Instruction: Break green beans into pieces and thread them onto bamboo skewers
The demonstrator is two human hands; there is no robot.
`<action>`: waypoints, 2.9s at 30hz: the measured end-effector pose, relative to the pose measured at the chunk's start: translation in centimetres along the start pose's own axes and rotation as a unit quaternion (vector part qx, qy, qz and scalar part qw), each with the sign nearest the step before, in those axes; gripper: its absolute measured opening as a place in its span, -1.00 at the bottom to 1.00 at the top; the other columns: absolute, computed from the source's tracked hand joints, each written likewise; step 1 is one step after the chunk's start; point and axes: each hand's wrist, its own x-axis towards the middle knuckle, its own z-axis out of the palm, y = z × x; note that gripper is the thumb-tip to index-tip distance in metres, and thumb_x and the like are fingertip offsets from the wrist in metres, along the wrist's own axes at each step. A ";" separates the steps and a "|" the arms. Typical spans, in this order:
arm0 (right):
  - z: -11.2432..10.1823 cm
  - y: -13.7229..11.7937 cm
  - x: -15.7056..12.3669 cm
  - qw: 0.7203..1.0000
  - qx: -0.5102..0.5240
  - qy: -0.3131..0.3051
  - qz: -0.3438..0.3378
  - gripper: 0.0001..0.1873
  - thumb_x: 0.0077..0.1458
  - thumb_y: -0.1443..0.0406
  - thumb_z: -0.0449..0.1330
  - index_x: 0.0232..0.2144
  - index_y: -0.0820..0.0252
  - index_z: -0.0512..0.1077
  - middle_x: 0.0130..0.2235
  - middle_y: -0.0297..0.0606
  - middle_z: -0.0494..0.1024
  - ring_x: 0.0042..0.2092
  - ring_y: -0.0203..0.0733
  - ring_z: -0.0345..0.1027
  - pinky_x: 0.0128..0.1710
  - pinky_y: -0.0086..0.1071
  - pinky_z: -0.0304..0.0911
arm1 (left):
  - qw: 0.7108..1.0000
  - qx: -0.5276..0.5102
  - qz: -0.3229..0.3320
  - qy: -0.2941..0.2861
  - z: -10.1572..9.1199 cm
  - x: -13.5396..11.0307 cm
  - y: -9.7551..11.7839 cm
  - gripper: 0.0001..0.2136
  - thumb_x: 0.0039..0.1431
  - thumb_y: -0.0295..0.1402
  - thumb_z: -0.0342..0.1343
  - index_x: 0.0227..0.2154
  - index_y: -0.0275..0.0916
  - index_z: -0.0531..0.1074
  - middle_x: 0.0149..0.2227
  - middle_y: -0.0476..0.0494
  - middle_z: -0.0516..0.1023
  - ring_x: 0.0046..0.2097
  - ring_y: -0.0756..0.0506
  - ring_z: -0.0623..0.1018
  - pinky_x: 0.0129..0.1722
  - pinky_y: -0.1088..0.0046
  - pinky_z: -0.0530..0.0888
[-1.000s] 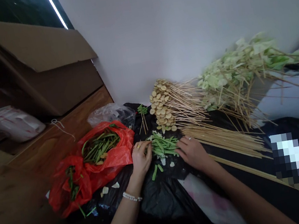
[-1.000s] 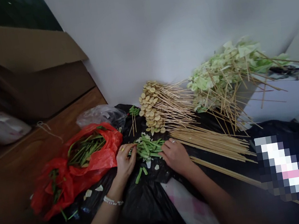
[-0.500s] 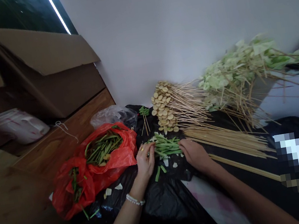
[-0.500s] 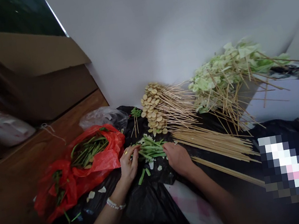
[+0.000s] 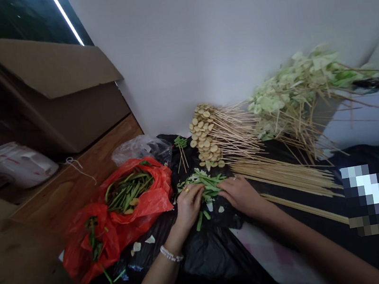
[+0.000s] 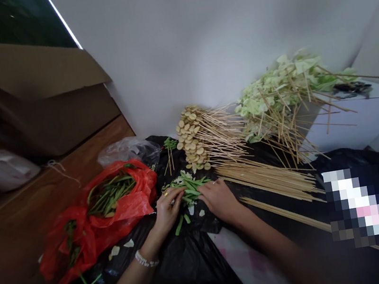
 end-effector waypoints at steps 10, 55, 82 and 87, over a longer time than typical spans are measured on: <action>1.7 -1.8 1.0 0.985 -0.158 0.062 -0.032 -0.82 0.24 0.32 0.03 -0.35 0.19 0.42 -0.38 -0.22 0.46 -0.22 -0.12 0.23 -0.27 -0.26 -0.04 | 0.995 0.049 0.041 -0.083 0.6 -0.3 0.8 -0.82 0.23 -0.46 -0.01 -0.16 -0.28 0.42 -0.30 -0.18 0.49 -0.24 -0.08 0.48 -0.22 0.35 0.47; -1.5 -0.6 1.0 0.770 0.518 0.278 0.246 -0.69 0.10 0.05 0.14 -0.30 0.18 0.36 -0.40 -0.29 0.54 -0.46 -0.29 0.39 -0.51 -0.42 0.32 | 0.957 -0.195 -0.203 -0.065 -0.1 -0.7 1.8 -0.79 0.24 -0.32 -0.12 -0.45 -0.25 0.32 -0.57 0.01 0.38 -0.57 0.02 0.33 -0.51 0.50 0.26; 0.2 -2.7 0.2 0.980 -0.157 0.075 -0.095 -0.84 0.20 0.38 0.05 -0.31 0.22 0.44 -0.35 -0.20 0.47 -0.19 -0.10 0.21 -0.13 -0.18 0.05 | 0.985 0.007 -0.026 -0.171 0.0 -0.9 1.6 -0.81 0.30 -0.37 -0.13 -0.30 -0.25 0.39 -0.41 -0.11 0.43 -0.35 -0.05 0.43 -0.33 0.44 0.35; 0.8 -2.6 0.0 0.982 -0.143 0.069 -0.101 -0.82 0.19 0.41 0.04 -0.35 0.23 0.44 -0.40 -0.21 0.43 -0.27 -0.13 0.21 -0.30 -0.28 0.06 | 0.981 -0.052 -0.068 -0.176 0.0 -0.5 1.8 -0.74 0.30 -0.32 -0.11 -0.46 -0.26 0.38 -0.50 -0.06 0.40 -0.43 -0.02 0.40 -0.40 0.48 0.30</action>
